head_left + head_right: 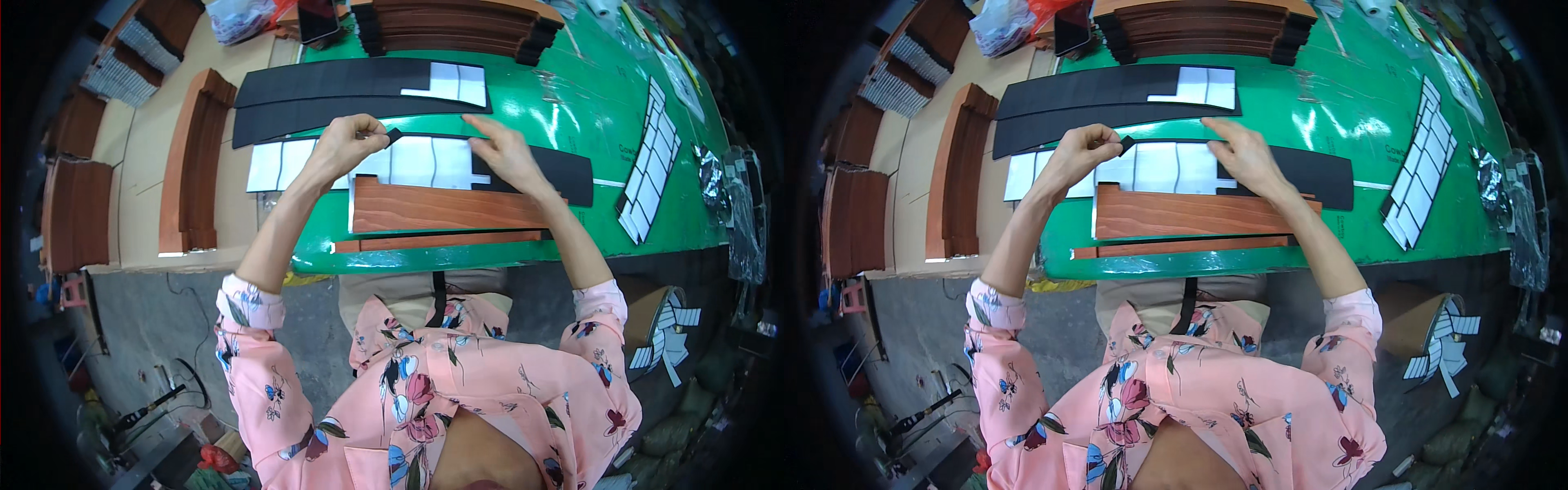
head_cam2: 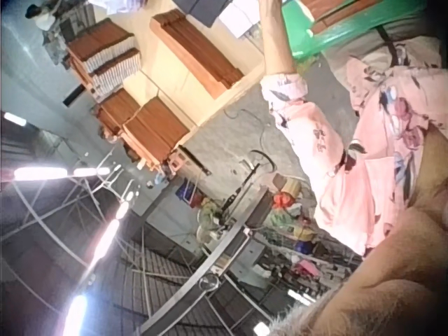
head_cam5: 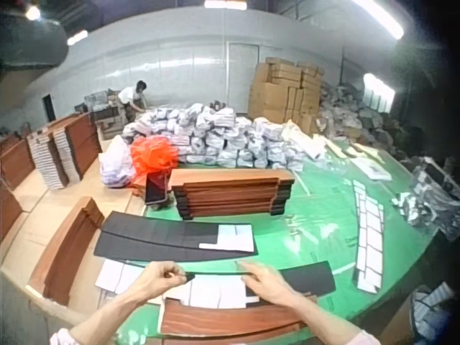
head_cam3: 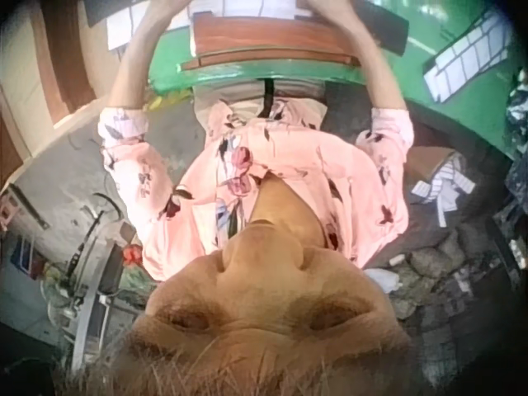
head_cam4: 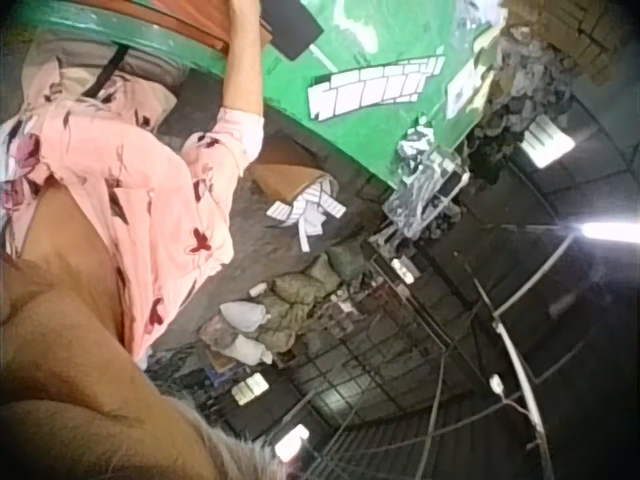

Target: Applying black foam strips and adhesive labels to wooden furniture components on a workbench.

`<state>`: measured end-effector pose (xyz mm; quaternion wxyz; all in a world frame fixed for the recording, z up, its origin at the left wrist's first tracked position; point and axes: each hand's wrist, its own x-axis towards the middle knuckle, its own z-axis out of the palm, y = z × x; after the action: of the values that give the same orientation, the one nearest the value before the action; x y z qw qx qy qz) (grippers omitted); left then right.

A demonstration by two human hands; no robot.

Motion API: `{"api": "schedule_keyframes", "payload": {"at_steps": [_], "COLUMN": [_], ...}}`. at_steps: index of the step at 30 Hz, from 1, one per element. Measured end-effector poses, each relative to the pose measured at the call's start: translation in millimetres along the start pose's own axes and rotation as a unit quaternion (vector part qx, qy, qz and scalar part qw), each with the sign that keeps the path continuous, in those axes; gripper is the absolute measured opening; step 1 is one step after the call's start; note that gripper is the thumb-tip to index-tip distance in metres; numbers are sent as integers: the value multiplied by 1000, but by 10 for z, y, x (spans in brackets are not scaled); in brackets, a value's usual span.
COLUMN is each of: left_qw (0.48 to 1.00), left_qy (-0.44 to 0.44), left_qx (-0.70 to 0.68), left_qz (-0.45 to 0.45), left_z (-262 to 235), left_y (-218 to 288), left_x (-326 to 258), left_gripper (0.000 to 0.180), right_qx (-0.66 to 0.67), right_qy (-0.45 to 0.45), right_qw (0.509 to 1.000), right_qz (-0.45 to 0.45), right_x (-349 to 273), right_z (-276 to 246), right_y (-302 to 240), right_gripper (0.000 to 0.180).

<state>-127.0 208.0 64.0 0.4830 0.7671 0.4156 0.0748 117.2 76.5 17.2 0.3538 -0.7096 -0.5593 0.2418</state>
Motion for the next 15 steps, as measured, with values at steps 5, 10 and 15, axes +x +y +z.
{"api": "schedule_keyframes", "payload": {"at_steps": [5, 10, 15], "left_qw": [980, 954, 966], "left_qy": [18, 29, -26], "left_qx": [-195, -296, -255], "left_qz": [-24, -31, -20], "left_z": [-5, 39, 19], "left_y": [2, -1, -49], "left_x": [-557, -860, -986], "left_gripper": [19, 21, 21], "right_qx": [-212, -165, -263], "right_qy": [251, 197, 95], "right_qw": [887, 853, 783], "right_qz": [-325, -453, -555], "right_x": [-79, -195, -337], "right_z": [-213, 23, 293], "right_y": [-834, -1226, -1347], "right_gripper": [18, 14, 22]}}
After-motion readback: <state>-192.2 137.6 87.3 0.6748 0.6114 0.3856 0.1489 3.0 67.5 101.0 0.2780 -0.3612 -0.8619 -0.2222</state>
